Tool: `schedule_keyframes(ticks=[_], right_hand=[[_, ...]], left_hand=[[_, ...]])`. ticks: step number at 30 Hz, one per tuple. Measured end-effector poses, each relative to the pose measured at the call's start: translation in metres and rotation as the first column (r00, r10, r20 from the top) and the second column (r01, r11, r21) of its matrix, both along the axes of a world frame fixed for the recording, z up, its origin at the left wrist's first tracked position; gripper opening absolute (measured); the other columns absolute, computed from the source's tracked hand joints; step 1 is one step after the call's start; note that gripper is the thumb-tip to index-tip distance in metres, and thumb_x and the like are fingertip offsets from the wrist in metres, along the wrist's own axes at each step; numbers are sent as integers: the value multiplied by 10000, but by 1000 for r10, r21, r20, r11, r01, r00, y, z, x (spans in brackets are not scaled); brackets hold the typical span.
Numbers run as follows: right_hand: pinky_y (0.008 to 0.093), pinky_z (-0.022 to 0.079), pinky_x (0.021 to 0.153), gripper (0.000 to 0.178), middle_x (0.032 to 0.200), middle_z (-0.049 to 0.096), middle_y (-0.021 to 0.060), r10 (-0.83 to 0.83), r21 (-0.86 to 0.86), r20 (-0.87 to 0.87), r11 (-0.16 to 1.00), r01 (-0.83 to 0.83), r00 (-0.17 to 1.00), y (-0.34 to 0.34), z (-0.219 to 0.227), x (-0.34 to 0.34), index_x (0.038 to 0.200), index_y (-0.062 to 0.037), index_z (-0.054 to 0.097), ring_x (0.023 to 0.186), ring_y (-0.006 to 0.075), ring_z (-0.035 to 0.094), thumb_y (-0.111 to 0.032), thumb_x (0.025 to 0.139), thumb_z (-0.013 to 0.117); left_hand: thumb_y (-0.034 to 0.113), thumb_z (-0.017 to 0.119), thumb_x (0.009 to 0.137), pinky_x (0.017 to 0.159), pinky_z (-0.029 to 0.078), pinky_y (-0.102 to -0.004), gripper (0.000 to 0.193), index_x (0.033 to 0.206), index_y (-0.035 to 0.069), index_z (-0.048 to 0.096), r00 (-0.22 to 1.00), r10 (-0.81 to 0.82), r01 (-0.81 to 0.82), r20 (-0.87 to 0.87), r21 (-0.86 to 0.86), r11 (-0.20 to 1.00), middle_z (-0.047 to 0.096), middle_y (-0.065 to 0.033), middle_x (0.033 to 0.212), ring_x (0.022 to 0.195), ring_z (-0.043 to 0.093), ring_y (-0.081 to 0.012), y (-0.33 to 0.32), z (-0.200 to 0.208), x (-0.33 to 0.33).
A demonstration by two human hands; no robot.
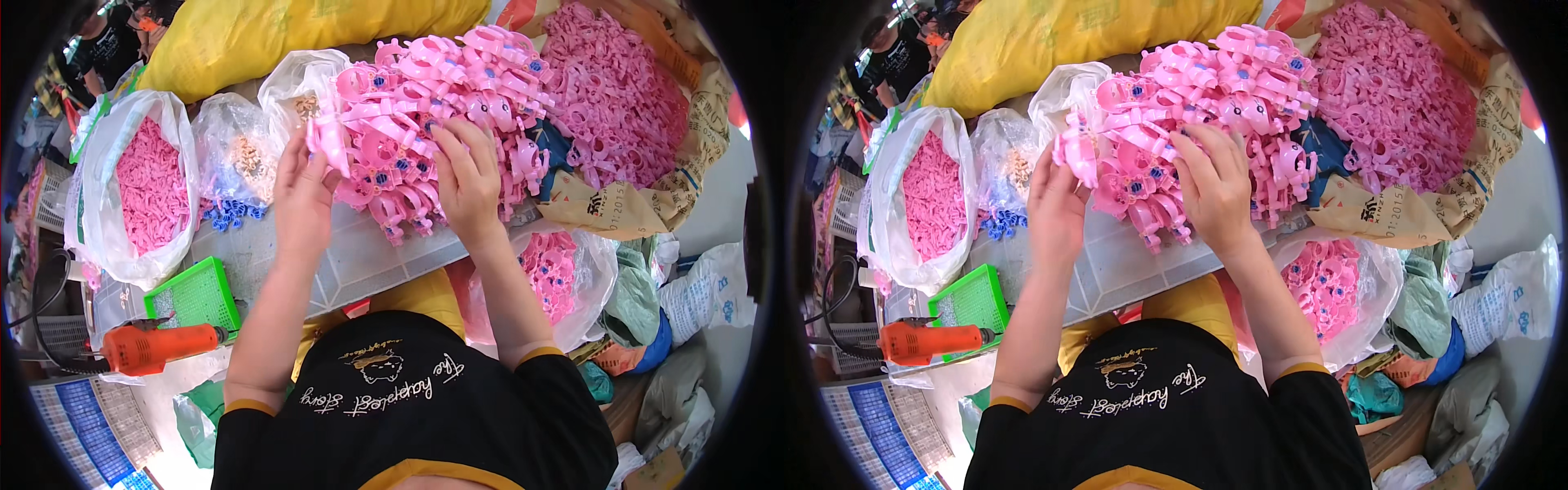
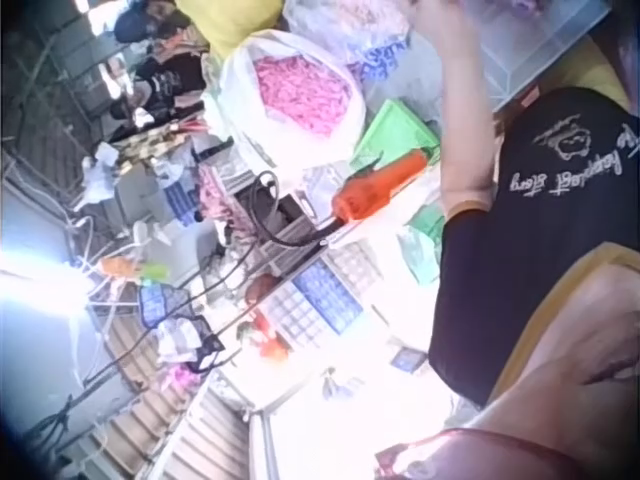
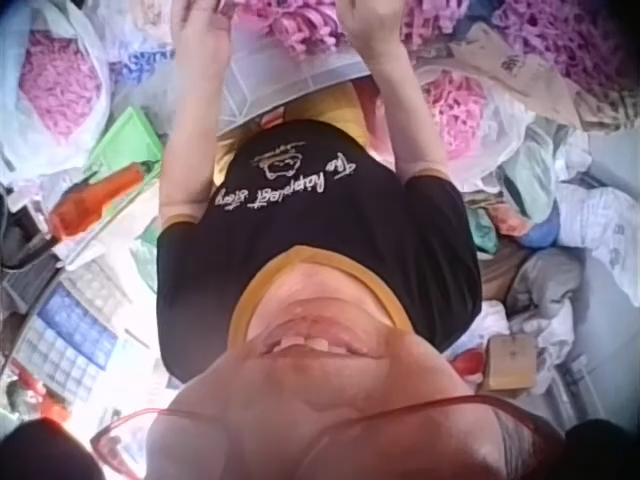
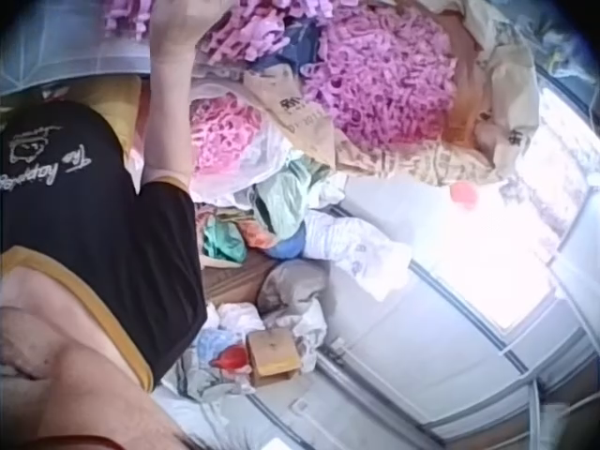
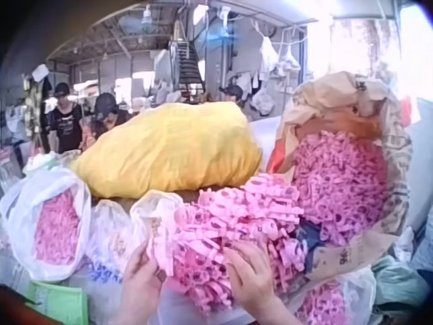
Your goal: Assembling small pink toy accessories with decorative blue flowers and gold parts.
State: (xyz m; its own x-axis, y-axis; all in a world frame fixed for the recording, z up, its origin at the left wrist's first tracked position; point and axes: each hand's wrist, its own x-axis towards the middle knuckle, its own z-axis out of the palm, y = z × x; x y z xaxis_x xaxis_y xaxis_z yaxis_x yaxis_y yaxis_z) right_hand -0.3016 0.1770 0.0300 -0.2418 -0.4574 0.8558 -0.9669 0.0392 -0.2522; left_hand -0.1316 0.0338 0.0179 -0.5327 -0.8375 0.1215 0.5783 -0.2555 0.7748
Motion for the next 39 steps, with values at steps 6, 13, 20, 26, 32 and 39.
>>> schedule_keyframes(ticks=[6,13,20,26,32,39], right_hand=[[525,448,1052,320,1190,648,138,47,4,26,999,-48,999,10,1,17,1168,-53,715,1111,334,635,-2,853,712],[499,469,1054,333,1178,644,171,106,41,34,993,-107,994,43,-29,44,1130,-15,725,1105,347,641,71,811,688],[501,507,1018,447,1229,608,177,387,194,65,899,-393,920,57,-84,65,1164,-34,711,1147,359,627,61,728,688],[480,543,964,461,1248,576,195,394,191,124,891,-412,911,55,-108,65,1195,-10,672,1132,401,619,53,739,685],[476,544,959,450,1244,560,202,397,196,140,887,-418,907,54,-109,65,1196,10,658,1123,410,617,67,749,673],[477,538,977,421,1221,573,206,381,209,135,891,-402,915,50,-109,67,1185,23,663,1131,416,614,76,768,643]], left_hand=[[197,475,1058,981,571,-474,479,1509,48,413,958,-211,254,-196,227,940,540,-183,1446,1237,614,-372,-26,12,6],[234,503,1042,932,584,-433,514,1509,34,424,939,-271,318,-212,237,918,612,-185,1359,1151,666,-366,-40,27,-6],[313,579,1016,836,546,-333,477,1389,17,574,950,-134,148,281,-30,989,661,-107,1267,1007,695,-239,-82,47,-47],[336,638,987,832,569,-317,440,1334,65,637,816,-138,364,561,-314,877,669,-91,1238,1012,663,-184,-116,61,-89],[380,673,971,930,541,-407,587,1404,8,538,650,356,362,672,-685,632,641,-210,1282,1164,631,-291,-131,34,-99],[319,741,936,630,579,-307,680,1455,-1,441,556,716,215,423,-905,368,616,-230,1294,895,721,-267,-159,-17,-99]])
